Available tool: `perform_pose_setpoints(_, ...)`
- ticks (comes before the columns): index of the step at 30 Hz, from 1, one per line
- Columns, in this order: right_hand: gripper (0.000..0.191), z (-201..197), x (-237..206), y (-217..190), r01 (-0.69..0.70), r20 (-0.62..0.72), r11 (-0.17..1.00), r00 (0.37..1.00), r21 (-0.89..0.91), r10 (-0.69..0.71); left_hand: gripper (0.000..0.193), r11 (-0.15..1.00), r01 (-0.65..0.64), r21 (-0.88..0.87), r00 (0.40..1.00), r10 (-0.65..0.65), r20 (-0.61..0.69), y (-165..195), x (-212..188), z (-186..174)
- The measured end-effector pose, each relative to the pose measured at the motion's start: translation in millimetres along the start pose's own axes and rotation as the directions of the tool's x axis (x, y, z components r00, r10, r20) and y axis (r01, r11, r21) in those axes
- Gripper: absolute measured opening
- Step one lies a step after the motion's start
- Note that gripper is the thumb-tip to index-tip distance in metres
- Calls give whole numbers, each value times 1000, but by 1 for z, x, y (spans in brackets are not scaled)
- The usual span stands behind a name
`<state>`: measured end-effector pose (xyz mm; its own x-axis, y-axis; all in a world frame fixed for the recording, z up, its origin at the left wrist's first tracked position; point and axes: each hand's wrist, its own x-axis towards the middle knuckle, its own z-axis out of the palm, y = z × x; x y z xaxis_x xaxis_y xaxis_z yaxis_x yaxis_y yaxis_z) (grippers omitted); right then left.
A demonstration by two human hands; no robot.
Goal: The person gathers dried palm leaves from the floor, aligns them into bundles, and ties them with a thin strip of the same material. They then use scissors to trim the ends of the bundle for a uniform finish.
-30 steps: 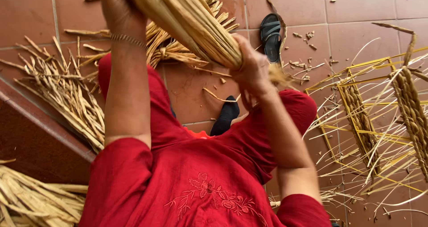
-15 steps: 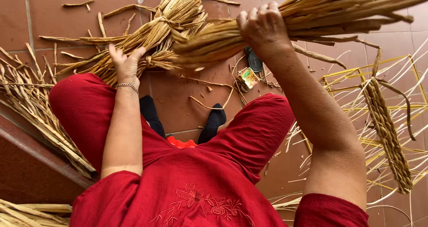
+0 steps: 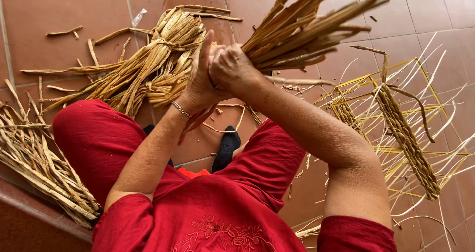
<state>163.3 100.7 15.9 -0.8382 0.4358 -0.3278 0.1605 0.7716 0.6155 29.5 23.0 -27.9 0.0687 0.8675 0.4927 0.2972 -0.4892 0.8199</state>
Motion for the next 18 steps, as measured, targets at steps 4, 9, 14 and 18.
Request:
perform_pose_setpoints(4,11,-5,1,-4,22,-10,999,1000,37,-21,140,991,89,-98,995,-93,-41,-11,-18,5)
perform_pose_setpoints(9,15,3,-4,-4,-44,-113,998,992,49,49,118,976,205,76,979,-206,8,-44,-12,3)
perform_pose_setpoints(14,20,6,-16,12,-53,-228,964,967,260,114,28,956,249,157,954,-270,130,-55,-16,3)
perform_pose_setpoints(18,23,17,-42,42,78,-247,691,958,718,148,17,982,188,7,980,-188,57,-51,-10,-18)
